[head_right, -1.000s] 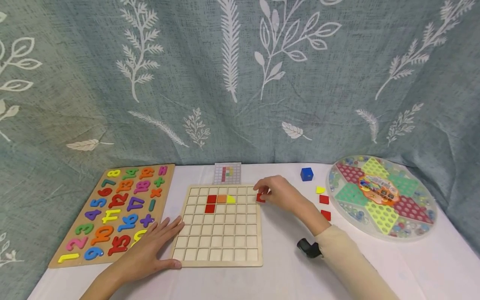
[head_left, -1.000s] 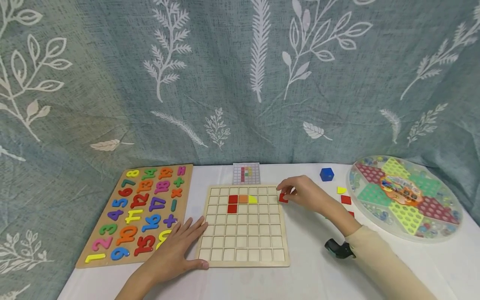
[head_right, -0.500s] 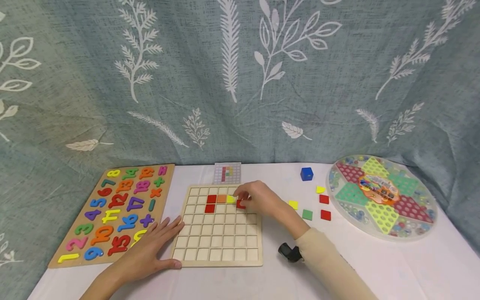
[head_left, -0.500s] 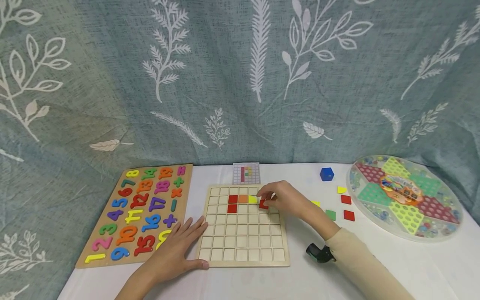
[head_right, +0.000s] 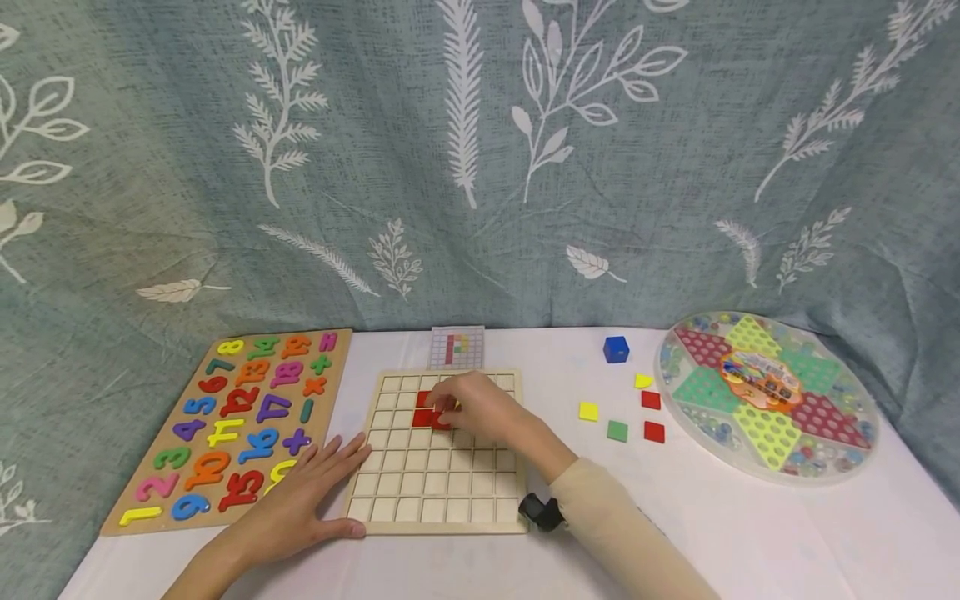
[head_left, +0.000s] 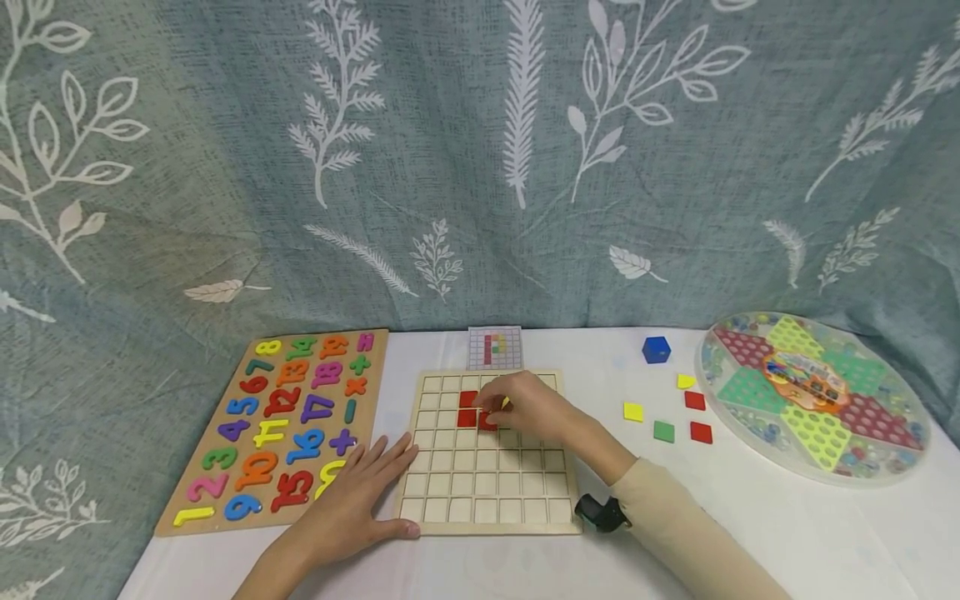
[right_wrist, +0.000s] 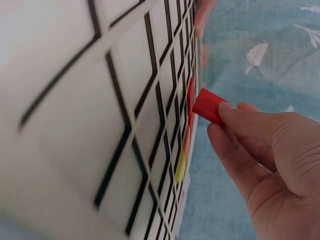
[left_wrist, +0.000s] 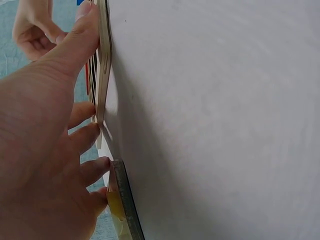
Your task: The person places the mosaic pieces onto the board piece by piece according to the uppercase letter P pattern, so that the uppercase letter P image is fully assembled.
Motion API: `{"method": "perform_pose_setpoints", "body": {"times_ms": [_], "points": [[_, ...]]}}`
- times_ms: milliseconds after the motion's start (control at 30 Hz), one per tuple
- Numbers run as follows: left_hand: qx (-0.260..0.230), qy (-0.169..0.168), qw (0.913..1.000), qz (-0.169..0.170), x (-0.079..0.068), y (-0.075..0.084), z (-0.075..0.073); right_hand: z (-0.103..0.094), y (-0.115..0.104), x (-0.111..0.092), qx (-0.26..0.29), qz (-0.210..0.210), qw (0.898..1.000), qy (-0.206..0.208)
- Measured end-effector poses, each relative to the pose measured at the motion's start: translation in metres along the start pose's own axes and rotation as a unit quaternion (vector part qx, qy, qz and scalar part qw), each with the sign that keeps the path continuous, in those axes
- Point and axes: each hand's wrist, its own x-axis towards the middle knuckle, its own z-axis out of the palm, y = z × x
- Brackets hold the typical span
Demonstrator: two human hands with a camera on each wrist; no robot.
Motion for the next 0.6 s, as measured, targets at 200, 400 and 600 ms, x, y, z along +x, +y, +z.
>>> {"method": "perform_pose_setpoints", "body": {"times_ms": [200, 400, 600], "points": [[0.001, -0.003, 1.0, -0.003, 0.001, 0.001, 0.0, 0.013, -0.007, 0.006, -0.007, -0.006, 1.0, -0.017], [0.005, -0.001, 1.0, 0.001, 0.0, 0.0, 0.0, 0.022, -0.009, 0.011, -0.005, -0.012, 1.0, -0.02], [0.007, 0.004, 0.9999, 0.009, 0.0, -0.001, 0.0, 0.028, -0.01, 0.015, -0.003, -0.009, 1.0, -0.019]]}}
